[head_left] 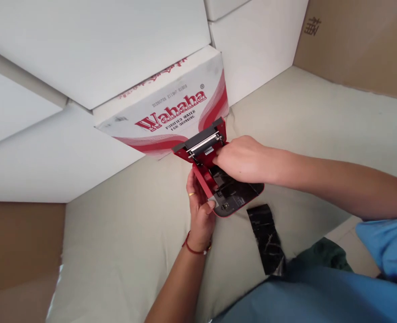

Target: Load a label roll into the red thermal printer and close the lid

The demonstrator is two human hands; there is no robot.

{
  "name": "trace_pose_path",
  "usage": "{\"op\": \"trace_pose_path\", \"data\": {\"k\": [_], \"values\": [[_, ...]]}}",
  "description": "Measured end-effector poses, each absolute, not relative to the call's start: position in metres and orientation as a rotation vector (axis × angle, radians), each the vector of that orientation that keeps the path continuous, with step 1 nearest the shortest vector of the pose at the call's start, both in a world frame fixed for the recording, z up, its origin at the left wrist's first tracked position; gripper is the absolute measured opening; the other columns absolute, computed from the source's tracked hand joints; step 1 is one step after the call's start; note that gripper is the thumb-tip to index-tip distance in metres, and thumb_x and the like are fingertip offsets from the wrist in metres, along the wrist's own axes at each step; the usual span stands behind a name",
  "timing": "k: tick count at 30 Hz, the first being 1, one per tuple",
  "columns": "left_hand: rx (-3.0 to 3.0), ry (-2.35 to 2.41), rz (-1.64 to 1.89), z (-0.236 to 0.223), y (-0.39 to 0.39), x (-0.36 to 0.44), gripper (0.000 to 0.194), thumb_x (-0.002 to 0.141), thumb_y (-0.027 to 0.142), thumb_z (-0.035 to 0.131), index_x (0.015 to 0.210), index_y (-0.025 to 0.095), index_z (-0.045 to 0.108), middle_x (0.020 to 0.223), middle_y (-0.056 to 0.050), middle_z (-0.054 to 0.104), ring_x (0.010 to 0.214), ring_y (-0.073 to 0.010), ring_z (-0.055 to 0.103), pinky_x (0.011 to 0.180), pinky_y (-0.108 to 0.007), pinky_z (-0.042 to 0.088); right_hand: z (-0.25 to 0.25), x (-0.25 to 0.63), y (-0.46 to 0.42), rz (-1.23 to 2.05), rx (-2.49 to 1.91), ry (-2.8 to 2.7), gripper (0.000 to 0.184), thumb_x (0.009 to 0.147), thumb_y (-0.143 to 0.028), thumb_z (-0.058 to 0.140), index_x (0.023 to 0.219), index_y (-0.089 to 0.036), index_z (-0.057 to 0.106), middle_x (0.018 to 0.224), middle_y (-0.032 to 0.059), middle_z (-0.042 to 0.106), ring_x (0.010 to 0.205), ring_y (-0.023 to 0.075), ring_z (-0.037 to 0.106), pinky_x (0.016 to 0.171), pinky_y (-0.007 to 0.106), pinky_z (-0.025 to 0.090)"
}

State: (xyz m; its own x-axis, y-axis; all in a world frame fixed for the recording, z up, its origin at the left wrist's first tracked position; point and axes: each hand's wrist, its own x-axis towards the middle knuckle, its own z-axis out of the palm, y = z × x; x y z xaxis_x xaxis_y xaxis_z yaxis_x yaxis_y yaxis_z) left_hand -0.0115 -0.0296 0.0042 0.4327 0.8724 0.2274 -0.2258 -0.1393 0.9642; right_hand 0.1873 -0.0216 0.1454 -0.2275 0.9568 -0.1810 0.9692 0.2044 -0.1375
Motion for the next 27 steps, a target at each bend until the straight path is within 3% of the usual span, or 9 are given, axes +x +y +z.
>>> {"op": "trace_pose_path", "data": {"k": [3,7,11,16,20,23,27], "values": [[1.376,0.615,1.077,0.003,-0.029,-0.011,0.092,0.087,0.071,0.081,0.167,0.045,0.043,0.173,-0.007,0.049,0.158,-0.036,0.053,0.123,-0.05,0.054,0.139,0.18,-0.015,-0.29,1.89,2.408,0.032,0.099,-0.008,0.056,0.098,-0.018,0.086,0.097,0.0118,0.087,0.084,0.0241,0.077,0.061,0.034,0.039],[1.369,0.611,1.085,0.001,-0.027,-0.012,0.093,0.087,0.07,0.082,0.167,0.043,0.044,0.174,-0.008,0.048,0.157,-0.0363,0.053,0.122,-0.05,0.055,0.138,0.18,-0.013,-0.271,1.918,2.44,0.031,0.101,-0.009,0.055,0.103,-0.018,0.085,0.107,0.012,0.087,0.092,0.0266,0.078,0.063,0.035,0.04],[1.374,0.588,1.088,-0.001,-0.025,-0.012,0.091,0.087,0.068,0.083,0.166,0.044,0.045,0.173,-0.006,0.049,0.157,-0.0359,0.053,0.123,-0.05,0.054,0.143,0.183,-0.013,-0.327,1.833,2.402,0.024,0.094,-0.008,0.066,0.108,-0.017,0.083,0.108,0.0125,0.086,0.095,0.0286,0.078,0.064,0.035,0.04],[1.336,0.584,1.11,-0.002,-0.023,-0.011,0.089,0.085,0.066,0.086,0.162,0.043,0.051,0.175,-0.005,0.048,0.16,-0.0347,0.051,0.127,-0.049,0.05,0.145,0.191,-0.022,-0.445,1.903,2.373,0.026,0.092,-0.008,0.068,0.112,-0.018,0.082,0.106,0.011,0.085,0.09,0.0244,0.077,0.064,0.032,0.04],[1.319,0.564,1.083,-0.002,-0.024,-0.011,0.089,0.085,0.065,0.086,0.163,0.043,0.049,0.173,-0.006,0.05,0.156,-0.0345,0.055,0.123,-0.048,0.053,0.162,0.217,-0.045,-0.725,1.889,2.721,0.019,0.095,-0.017,0.071,0.112,-0.021,0.08,0.091,0.0014,0.081,0.075,0.0159,0.07,0.067,0.03,0.045],[1.296,0.563,1.089,-0.002,-0.024,-0.012,0.087,0.085,0.063,0.086,0.163,0.044,0.051,0.175,-0.004,0.048,0.16,-0.0341,0.05,0.125,-0.046,0.051,0.185,0.252,-0.072,-0.952,1.878,2.972,0.023,0.101,-0.031,0.068,0.121,-0.025,0.08,0.081,-0.0047,0.075,0.067,0.0112,0.063,0.068,0.028,0.046],[1.274,0.558,1.099,-0.004,-0.023,-0.012,0.091,0.082,0.063,0.089,0.162,0.044,0.052,0.175,-0.003,0.047,0.163,-0.035,0.044,0.126,-0.047,0.05,0.185,0.308,-0.099,-1.133,2.097,2.643,0.037,0.101,-0.049,0.068,0.128,-0.025,0.08,0.071,-0.0057,0.068,0.058,0.0101,0.054,0.061,0.028,0.041]]}}
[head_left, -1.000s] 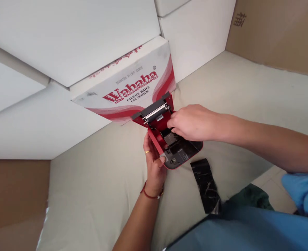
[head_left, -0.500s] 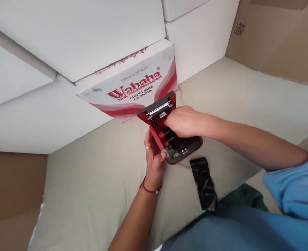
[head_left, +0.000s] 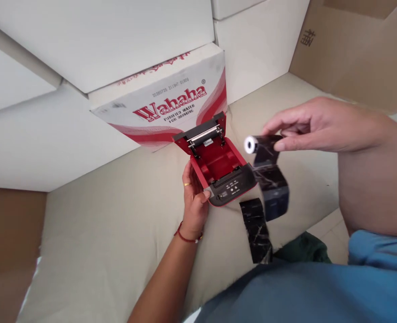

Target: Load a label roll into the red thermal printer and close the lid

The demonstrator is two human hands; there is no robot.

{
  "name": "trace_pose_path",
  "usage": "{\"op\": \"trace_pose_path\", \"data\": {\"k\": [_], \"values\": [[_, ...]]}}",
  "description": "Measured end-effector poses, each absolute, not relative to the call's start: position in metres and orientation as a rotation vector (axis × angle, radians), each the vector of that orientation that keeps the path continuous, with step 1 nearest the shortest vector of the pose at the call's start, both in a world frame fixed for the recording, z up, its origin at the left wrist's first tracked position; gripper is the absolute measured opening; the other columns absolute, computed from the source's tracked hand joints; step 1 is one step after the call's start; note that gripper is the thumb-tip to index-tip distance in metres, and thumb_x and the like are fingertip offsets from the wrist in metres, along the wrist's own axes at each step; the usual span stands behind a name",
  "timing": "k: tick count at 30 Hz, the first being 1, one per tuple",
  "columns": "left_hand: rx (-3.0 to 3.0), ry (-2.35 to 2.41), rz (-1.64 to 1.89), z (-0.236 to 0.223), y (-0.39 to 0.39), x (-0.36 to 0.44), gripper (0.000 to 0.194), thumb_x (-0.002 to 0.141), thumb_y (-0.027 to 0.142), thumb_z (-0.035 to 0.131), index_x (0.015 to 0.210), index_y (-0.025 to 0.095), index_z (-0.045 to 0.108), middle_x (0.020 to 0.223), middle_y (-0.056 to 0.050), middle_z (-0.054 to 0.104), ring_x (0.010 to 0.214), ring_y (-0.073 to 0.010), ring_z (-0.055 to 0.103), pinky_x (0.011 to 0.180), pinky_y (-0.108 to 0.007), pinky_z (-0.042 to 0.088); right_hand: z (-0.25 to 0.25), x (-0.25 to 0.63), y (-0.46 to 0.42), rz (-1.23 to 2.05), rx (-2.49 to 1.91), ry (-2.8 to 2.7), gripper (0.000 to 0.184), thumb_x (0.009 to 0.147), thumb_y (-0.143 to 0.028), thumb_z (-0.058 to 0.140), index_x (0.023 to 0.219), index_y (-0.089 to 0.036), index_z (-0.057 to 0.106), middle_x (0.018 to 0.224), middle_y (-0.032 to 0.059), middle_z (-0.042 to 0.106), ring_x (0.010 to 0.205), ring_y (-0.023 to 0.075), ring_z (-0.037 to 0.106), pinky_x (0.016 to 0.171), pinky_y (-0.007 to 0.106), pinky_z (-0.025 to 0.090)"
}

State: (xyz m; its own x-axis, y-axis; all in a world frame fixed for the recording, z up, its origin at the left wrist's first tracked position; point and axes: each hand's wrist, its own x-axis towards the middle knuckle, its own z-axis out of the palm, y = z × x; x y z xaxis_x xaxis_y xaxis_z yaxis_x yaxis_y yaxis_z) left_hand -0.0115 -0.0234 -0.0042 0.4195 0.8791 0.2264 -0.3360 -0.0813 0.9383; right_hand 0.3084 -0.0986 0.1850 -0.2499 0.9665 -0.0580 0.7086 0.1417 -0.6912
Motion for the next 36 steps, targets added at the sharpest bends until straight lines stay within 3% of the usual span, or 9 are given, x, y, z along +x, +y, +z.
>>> {"op": "trace_pose_path", "data": {"k": [4,8,10,14,20,23,26,31,36], "values": [[1.303,0.554,1.1,-0.008,-0.021,-0.012,0.092,0.082,0.065,0.088,0.163,0.043,0.05,0.176,-0.003,0.045,0.164,-0.0365,0.042,0.13,-0.051,0.047,0.134,0.338,-0.104,1.051,-1.956,-2.037,0.036,0.096,-0.043,0.067,0.121,-0.021,0.082,0.091,0.0022,0.081,0.074,0.0183,0.07,0.069,0.032,0.051],[1.322,0.557,1.118,-0.011,-0.018,-0.013,0.091,0.08,0.065,0.089,0.161,0.046,0.052,0.175,-0.001,0.045,0.163,-0.0358,0.042,0.125,-0.049,0.052,0.09,0.317,-0.118,0.783,-2.101,-1.974,0.035,0.095,-0.029,0.063,0.124,-0.019,0.081,0.122,0.0101,0.083,0.104,0.0262,0.078,0.091,0.037,0.058],[1.32,0.567,1.121,-0.011,-0.017,-0.013,0.09,0.079,0.065,0.09,0.16,0.046,0.054,0.174,0.0,0.047,0.163,-0.0348,0.043,0.125,-0.048,0.052,0.084,0.293,-0.135,0.599,-2.015,-1.909,0.034,0.101,-0.027,0.057,0.124,-0.019,0.08,0.126,0.0119,0.082,0.11,0.0256,0.078,0.096,0.037,0.057],[1.326,0.569,1.108,-0.006,-0.018,-0.015,0.088,0.079,0.062,0.09,0.158,0.047,0.056,0.175,0.001,0.047,0.164,-0.0338,0.042,0.123,-0.046,0.054,0.08,0.241,-0.173,0.51,-1.797,-1.961,0.035,0.112,-0.029,0.047,0.122,-0.02,0.08,0.108,0.0083,0.084,0.092,0.0193,0.079,0.079,0.031,0.057],[1.376,0.617,1.12,-0.007,-0.018,-0.014,0.086,0.083,0.069,0.085,0.159,0.046,0.054,0.174,-0.001,0.048,0.162,-0.0341,0.046,0.122,-0.047,0.054,0.059,0.199,-0.189,0.565,-1.844,-2.227,0.039,0.105,-0.026,0.066,0.143,-0.018,0.073,0.137,0.0132,0.079,0.1,0.0238,0.083,0.076,0.033,0.064],[1.384,0.632,1.149,-0.011,-0.017,-0.013,0.078,0.089,0.067,0.08,0.159,0.046,0.054,0.174,-0.001,0.049,0.16,-0.0325,0.048,0.123,-0.047,0.054,0.075,0.208,-0.19,0.778,-1.743,-2.236,0.036,0.105,-0.022,0.065,0.139,-0.02,0.075,0.132,0.0116,0.081,0.099,0.0219,0.082,0.082,0.032,0.064],[1.355,0.594,1.131,-0.012,-0.017,-0.013,0.077,0.09,0.062,0.081,0.159,0.044,0.054,0.172,-0.002,0.05,0.16,-0.0321,0.048,0.125,-0.046,0.052,0.116,0.231,-0.188,1.0,-1.373,-2.183,0.033,0.109,-0.03,0.063,0.139,-0.026,0.076,0.129,0.0079,0.082,0.107,0.0188,0.081,0.091,0.029,0.063],[1.333,0.565,1.121,-0.008,-0.021,-0.011,0.075,0.094,0.059,0.078,0.161,0.044,0.05,0.174,-0.003,0.047,0.159,-0.0323,0.048,0.124,-0.047,0.053,0.173,0.24,-0.143,0.675,-1.545,-2.091,0.037,0.109,-0.033,0.058,0.143,-0.033,0.075,0.133,0.0026,0.081,0.109,0.021,0.079,0.09,0.033,0.061],[1.395,0.516,1.151,-0.005,-0.027,-0.01,0.067,0.103,0.062,0.065,0.165,0.043,0.046,0.174,-0.004,0.046,0.163,-0.0307,0.045,0.132,-0.049,0.044,0.167,0.207,-0.071,0.404,-1.936,-2.237,0.036,0.102,-0.023,0.059,0.135,-0.024,0.076,0.126,0.0078,0.082,0.107,0.0273,0.077,0.082,0.034,0.052]]}}
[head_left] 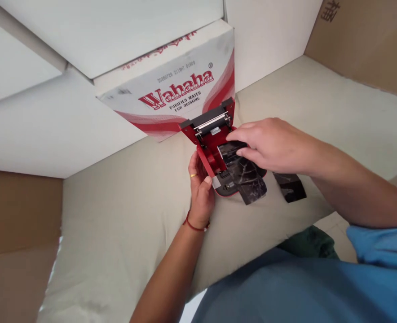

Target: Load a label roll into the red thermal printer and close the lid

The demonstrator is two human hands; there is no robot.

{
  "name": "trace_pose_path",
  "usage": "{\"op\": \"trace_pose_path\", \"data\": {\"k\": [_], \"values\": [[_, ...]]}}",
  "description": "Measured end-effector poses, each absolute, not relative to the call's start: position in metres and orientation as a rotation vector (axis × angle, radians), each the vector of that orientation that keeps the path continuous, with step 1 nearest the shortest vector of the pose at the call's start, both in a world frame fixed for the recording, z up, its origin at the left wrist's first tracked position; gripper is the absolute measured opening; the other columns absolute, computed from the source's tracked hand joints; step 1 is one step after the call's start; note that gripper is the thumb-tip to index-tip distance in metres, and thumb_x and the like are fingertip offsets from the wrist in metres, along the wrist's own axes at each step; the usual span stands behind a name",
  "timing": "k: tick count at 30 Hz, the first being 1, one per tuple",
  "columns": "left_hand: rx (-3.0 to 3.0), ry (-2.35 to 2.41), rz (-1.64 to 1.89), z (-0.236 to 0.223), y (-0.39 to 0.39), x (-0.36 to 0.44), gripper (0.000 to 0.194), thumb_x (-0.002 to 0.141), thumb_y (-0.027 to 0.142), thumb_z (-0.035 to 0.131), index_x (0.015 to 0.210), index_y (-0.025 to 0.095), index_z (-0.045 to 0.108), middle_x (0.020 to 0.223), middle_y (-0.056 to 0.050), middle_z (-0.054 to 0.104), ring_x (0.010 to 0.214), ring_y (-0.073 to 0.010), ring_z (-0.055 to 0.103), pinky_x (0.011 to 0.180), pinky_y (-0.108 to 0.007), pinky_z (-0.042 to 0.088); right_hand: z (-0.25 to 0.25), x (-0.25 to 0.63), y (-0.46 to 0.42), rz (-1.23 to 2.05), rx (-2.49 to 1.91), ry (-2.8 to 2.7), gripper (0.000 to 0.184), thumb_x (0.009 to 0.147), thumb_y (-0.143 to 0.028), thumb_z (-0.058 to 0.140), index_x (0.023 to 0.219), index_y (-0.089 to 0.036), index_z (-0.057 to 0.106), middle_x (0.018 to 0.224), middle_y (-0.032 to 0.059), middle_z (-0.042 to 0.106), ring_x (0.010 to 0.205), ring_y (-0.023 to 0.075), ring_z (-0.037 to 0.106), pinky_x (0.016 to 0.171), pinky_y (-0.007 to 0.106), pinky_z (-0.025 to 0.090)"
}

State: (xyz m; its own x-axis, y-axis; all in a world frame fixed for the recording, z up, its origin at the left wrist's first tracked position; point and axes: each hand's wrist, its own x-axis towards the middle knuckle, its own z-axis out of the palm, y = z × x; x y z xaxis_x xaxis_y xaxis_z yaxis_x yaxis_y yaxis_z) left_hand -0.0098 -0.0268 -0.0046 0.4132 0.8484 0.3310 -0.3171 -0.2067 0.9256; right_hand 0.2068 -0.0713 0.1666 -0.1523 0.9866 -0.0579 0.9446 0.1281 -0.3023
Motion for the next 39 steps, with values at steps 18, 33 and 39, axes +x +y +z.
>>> {"op": "trace_pose_path", "data": {"k": [18,33,39], "values": [[2.58,0.569,1.464,0.016,-0.055,-0.016,0.054,0.103,0.041,0.062,0.153,0.022,0.063,0.126,-0.011,0.071,0.138,-0.031,0.064,0.133,-0.054,0.035,0.132,0.179,-0.03,0.23,-2.098,-2.356,0.041,0.108,-0.021,0.045,0.133,-0.025,0.076,0.137,0.0129,0.078,0.103,0.0289,0.076,0.067,0.034,0.04],[2.57,0.613,1.721,0.011,-0.055,-0.015,0.053,0.106,0.047,0.057,0.154,0.025,0.054,0.125,-0.01,0.074,0.141,-0.0308,0.065,0.132,-0.055,0.037,0.141,0.177,-0.028,0.262,-2.117,-2.43,0.037,0.104,-0.015,0.048,0.134,-0.017,0.071,0.119,0.0173,0.081,0.094,0.0273,0.076,0.067,0.033,0.04],[2.548,0.608,1.718,0.011,-0.054,-0.015,0.051,0.107,0.043,0.056,0.153,0.022,0.056,0.124,-0.011,0.074,0.144,-0.0295,0.063,0.132,-0.054,0.038,0.138,0.183,-0.027,0.345,-2.09,-2.399,0.034,0.099,-0.016,0.056,0.128,-0.019,0.073,0.122,0.0156,0.082,0.094,0.0284,0.077,0.067,0.033,0.042]]}}
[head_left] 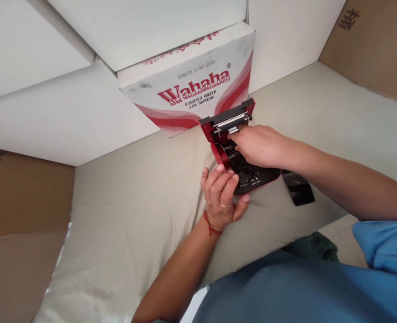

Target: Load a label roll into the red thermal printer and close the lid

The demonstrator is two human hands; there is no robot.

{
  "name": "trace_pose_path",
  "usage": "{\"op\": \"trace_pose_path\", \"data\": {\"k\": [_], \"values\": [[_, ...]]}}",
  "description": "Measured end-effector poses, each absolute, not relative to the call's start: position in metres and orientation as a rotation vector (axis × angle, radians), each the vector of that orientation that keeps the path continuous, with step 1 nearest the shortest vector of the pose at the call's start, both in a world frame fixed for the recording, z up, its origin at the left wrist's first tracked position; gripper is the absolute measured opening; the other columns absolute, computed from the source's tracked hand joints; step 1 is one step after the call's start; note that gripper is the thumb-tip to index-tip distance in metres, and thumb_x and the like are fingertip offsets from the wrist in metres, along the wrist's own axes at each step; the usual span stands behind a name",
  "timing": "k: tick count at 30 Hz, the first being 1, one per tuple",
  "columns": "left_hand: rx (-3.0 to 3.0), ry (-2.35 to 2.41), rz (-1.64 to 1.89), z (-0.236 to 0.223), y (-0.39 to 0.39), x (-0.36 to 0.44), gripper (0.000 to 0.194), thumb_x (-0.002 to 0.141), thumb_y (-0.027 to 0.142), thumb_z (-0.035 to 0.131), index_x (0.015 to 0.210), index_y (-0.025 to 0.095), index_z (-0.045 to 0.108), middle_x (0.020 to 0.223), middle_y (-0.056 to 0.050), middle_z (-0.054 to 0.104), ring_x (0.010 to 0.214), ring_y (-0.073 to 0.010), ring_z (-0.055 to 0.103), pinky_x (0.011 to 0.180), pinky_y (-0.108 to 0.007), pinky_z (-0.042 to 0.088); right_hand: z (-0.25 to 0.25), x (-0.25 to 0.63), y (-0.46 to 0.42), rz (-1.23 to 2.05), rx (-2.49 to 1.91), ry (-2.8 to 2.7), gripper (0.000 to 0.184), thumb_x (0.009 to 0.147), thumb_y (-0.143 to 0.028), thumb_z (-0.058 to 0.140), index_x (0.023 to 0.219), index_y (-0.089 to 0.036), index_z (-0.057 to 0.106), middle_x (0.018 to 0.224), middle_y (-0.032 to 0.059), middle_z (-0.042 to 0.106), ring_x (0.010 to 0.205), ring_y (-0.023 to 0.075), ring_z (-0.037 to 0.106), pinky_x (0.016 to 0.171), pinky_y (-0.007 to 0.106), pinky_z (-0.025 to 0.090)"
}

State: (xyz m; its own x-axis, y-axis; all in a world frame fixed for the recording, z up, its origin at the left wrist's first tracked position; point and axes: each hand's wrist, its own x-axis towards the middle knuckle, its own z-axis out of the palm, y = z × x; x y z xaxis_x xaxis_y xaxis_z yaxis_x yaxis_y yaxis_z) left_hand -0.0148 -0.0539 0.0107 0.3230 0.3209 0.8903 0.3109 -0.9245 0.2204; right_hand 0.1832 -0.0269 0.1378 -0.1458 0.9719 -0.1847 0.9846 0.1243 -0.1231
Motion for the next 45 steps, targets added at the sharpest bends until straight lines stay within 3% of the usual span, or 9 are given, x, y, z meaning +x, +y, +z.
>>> {"op": "trace_pose_path", "data": {"k": [6,13,18,22,27,32,35,40,45], "values": [[2.651,0.629,1.618,0.012,-0.055,-0.014,0.051,0.108,0.044,0.05,0.152,0.022,0.06,0.124,-0.011,0.076,0.139,-0.0301,0.067,0.133,-0.054,0.037,0.138,0.173,-0.028,-0.234,2.005,2.237,0.035,0.102,-0.016,0.053,0.125,-0.015,0.078,0.134,0.0207,0.078,0.104,0.033,0.078,0.07,0.036,0.048],[2.665,0.579,1.489,0.016,-0.055,-0.014,0.048,0.106,0.043,0.055,0.148,0.021,0.067,0.122,-0.011,0.077,0.136,-0.0291,0.068,0.135,-0.053,0.033,0.133,0.173,-0.025,-0.23,2.037,2.255,0.033,0.103,-0.016,0.051,0.117,-0.014,0.081,0.121,0.0207,0.082,0.099,0.0319,0.079,0.07,0.036,0.048],[2.691,0.545,1.441,0.015,-0.054,-0.017,0.043,0.102,0.043,0.063,0.142,0.03,0.072,0.126,-0.009,0.073,0.138,-0.03,0.065,0.134,-0.055,0.034,0.139,0.197,-0.052,-0.67,2.071,2.676,0.03,0.108,-0.034,0.058,0.11,-0.02,0.084,0.111,0.0063,0.085,0.097,0.0221,0.078,0.084,0.032,0.055],[2.675,0.511,1.463,0.016,-0.059,-0.013,0.039,0.099,0.04,0.068,0.135,0.029,0.076,0.123,-0.009,0.071,0.138,-0.0301,0.063,0.134,-0.055,0.033,0.14,0.221,-0.07,-0.901,2.817,2.738,0.038,0.109,-0.052,0.059,0.099,-0.024,0.084,0.094,0.0047,0.084,0.078,0.017,0.072,0.07,0.03,0.053],[2.734,0.6,1.417,0.025,-0.069,-0.005,0.037,0.1,0.037,0.067,0.134,0.027,0.077,0.115,-0.007,0.071,0.132,-0.0274,0.067,0.139,-0.054,0.024,0.118,0.244,-0.047,-0.548,3.3,2.652,0.042,0.108,-0.054,0.059,0.123,-0.019,0.078,0.119,0.0131,0.083,0.086,0.0175,0.071,0.076,0.032,0.056],[2.844,0.672,1.351,0.041,-0.075,-0.008,0.036,0.097,0.024,0.071,0.132,0.031,0.077,0.114,-0.005,0.074,0.129,-0.0244,0.069,0.142,-0.051,0.02,0.114,0.238,-0.027,-0.661,3.02,2.73,0.06,0.112,-0.064,0.045,0.154,-0.026,0.063,0.155,0.012,0.07,0.133,0.0253,0.07,0.108,0.043,0.06],[2.884,0.71,1.29,0.05,-0.08,-0.011,0.036,0.097,0.017,0.069,0.131,0.03,0.078,0.113,-0.005,0.076,0.129,-0.0231,0.07,0.142,-0.05,0.018,0.119,0.23,-0.03,-0.771,2.692,3.011,0.065,0.111,-0.071,0.041,0.147,-0.024,0.07,0.152,0.0123,0.072,0.144,0.0243,0.065,0.124,0.044,0.051],[2.886,0.738,1.245,0.055,-0.088,-0.01,0.037,0.095,0.014,0.071,0.13,0.027,0.078,0.113,-0.007,0.076,0.128,-0.0236,0.07,0.142,-0.05,0.021,0.12,0.23,-0.047,-0.86,2.663,3.084,0.059,0.113,-0.064,0.045,0.146,-0.024,0.072,0.143,0.0107,0.079,0.134,0.0221,0.073,0.122,0.042,0.052],[2.884,0.763,1.199,0.059,-0.092,-0.009,0.037,0.095,0.012,0.07,0.129,0.024,0.078,0.113,-0.008,0.075,0.131,-0.024,0.068,0.142,-0.049,0.019,0.111,0.238,-0.066,-0.553,2.36,3.38,0.042,0.115,-0.048,0.05,0.131,-0.023,0.081,0.13,0.0084,0.085,0.122,0.02,0.077,0.113,0.039,0.058]]}}
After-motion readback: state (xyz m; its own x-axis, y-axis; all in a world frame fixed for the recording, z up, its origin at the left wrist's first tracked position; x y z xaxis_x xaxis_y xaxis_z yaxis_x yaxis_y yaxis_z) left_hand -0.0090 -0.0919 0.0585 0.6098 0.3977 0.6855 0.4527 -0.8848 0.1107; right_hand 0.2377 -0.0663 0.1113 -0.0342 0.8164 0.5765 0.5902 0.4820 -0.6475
